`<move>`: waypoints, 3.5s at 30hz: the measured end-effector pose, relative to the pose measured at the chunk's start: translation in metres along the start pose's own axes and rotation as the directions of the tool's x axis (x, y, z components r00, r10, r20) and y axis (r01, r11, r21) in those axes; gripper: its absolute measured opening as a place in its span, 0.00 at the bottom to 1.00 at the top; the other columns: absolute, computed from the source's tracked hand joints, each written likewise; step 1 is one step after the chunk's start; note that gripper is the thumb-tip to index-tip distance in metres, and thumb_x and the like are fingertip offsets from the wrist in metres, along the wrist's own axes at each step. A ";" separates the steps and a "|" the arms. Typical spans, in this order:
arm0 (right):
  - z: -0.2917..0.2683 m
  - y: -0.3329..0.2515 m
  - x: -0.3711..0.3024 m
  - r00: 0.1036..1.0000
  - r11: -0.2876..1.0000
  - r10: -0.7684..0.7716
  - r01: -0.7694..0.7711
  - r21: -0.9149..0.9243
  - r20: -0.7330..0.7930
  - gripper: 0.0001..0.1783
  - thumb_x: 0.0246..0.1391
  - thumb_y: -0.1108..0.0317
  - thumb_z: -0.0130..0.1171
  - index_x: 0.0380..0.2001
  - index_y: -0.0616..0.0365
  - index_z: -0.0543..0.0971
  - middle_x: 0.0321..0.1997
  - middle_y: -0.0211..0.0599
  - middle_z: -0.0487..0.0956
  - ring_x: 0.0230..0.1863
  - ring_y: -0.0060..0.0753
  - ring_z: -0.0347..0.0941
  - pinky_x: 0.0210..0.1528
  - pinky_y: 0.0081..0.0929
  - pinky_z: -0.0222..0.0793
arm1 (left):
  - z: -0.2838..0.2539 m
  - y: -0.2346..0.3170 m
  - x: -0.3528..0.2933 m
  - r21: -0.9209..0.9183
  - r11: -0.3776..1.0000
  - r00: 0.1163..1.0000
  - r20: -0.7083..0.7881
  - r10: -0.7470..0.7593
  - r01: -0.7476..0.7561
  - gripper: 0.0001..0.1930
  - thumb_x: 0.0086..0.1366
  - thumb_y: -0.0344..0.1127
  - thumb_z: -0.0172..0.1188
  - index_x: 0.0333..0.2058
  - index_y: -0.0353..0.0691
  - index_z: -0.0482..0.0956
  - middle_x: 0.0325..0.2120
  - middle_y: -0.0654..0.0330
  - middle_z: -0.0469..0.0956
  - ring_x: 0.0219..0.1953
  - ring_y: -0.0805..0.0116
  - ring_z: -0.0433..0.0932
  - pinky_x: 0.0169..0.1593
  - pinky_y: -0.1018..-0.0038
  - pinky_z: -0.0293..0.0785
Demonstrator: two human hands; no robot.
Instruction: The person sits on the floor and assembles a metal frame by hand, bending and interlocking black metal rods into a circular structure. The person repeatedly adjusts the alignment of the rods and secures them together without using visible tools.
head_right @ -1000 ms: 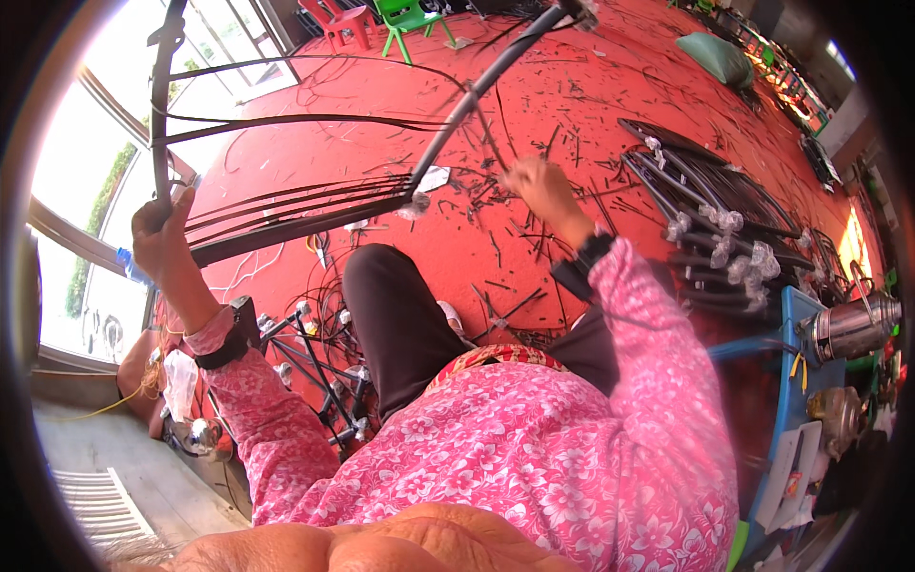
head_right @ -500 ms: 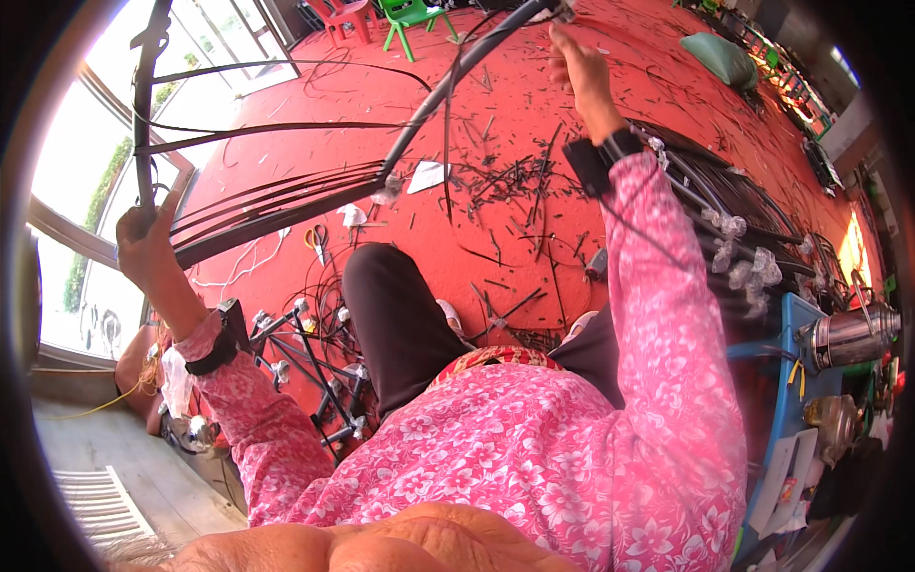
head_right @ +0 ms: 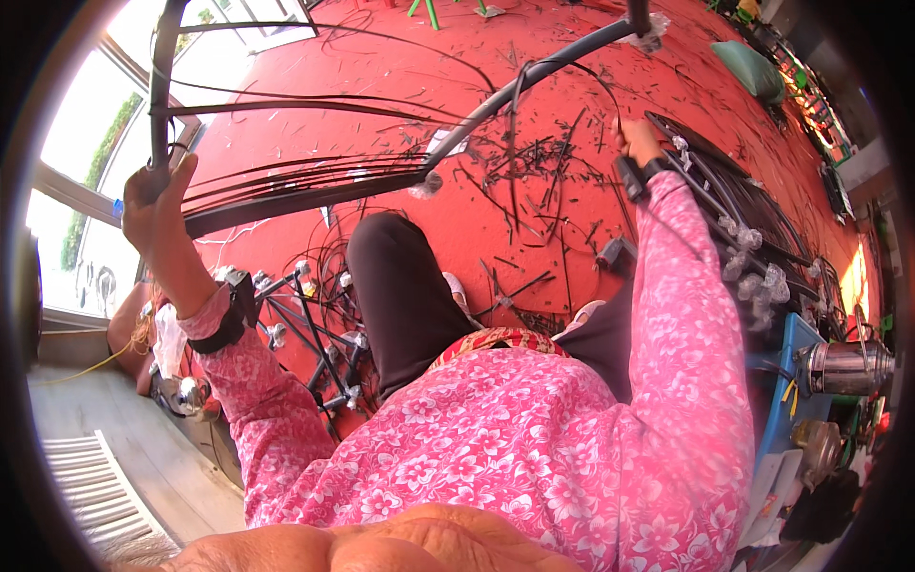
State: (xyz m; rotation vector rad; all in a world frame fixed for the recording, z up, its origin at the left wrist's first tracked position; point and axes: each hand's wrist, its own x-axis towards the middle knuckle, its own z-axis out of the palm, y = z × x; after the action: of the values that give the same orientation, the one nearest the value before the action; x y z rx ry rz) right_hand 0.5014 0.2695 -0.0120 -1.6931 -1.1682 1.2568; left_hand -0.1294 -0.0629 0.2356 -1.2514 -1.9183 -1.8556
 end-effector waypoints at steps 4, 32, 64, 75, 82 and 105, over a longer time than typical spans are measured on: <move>0.027 0.060 -0.022 0.929 0.906 0.165 -0.010 0.423 -0.332 0.17 0.58 0.60 0.62 0.22 0.61 0.75 0.19 0.35 0.76 0.16 0.26 0.70 0.15 0.25 0.60 | 0.016 0.002 -0.002 0.088 0.996 0.999 0.044 0.023 -0.027 0.25 0.40 0.43 0.84 0.34 0.38 0.82 0.27 0.66 0.82 0.29 0.77 0.77 0.38 0.79 0.74; 0.236 -0.086 -0.252 0.690 0.613 -0.682 0.720 -0.325 0.241 0.20 0.53 0.54 0.66 0.40 0.60 0.81 0.32 0.38 0.82 0.37 0.36 0.80 0.45 0.29 0.74 | 0.184 -0.002 -0.132 0.327 0.914 0.910 0.403 0.097 -0.242 0.13 0.51 0.42 0.73 0.33 0.48 0.80 0.30 0.62 0.83 0.35 0.55 0.83 0.37 0.61 0.75; 0.266 0.062 -0.250 0.545 0.585 -0.635 0.802 -0.119 0.547 0.11 0.63 0.65 0.59 0.37 0.63 0.81 0.34 0.47 0.82 0.37 0.46 0.78 0.41 0.32 0.72 | 0.172 -0.012 -0.096 0.428 0.893 0.961 0.275 0.016 -0.137 0.16 0.51 0.48 0.73 0.35 0.49 0.82 0.30 0.58 0.85 0.36 0.52 0.84 0.40 0.58 0.76; 0.316 0.021 -0.268 0.685 0.763 -0.638 0.622 0.175 0.350 0.12 0.67 0.68 0.54 0.36 0.66 0.81 0.32 0.38 0.84 0.37 0.23 0.82 0.37 0.22 0.75 | 0.180 -0.018 -0.124 0.348 0.925 0.952 0.302 0.042 -0.152 0.15 0.52 0.48 0.72 0.33 0.48 0.81 0.26 0.57 0.84 0.33 0.51 0.83 0.37 0.59 0.76; 0.281 0.057 -0.248 0.565 0.508 -0.737 0.825 -0.246 0.371 0.12 0.59 0.72 0.53 0.44 0.59 0.80 0.41 0.48 0.81 0.43 0.53 0.78 0.45 0.43 0.74 | 0.179 -0.015 -0.135 0.340 0.933 0.947 0.321 0.000 -0.115 0.13 0.51 0.43 0.72 0.33 0.48 0.81 0.26 0.59 0.84 0.32 0.52 0.83 0.37 0.60 0.75; 0.206 0.074 -0.298 0.594 0.845 -0.298 0.529 -0.083 0.747 0.18 0.65 0.57 0.55 0.31 0.61 0.81 0.23 0.39 0.81 0.27 0.31 0.80 0.32 0.28 0.72 | 0.191 -0.065 -0.087 0.348 0.932 0.979 0.133 -0.154 0.099 0.18 0.45 0.45 0.77 0.33 0.47 0.83 0.26 0.56 0.84 0.33 0.51 0.84 0.39 0.58 0.76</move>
State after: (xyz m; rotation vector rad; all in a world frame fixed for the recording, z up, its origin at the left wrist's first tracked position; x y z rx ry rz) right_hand 0.2868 -0.0297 -0.0407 -0.9656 -2.1838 1.5143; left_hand -0.0410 0.0802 0.0939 -1.2147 -2.3312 -1.4242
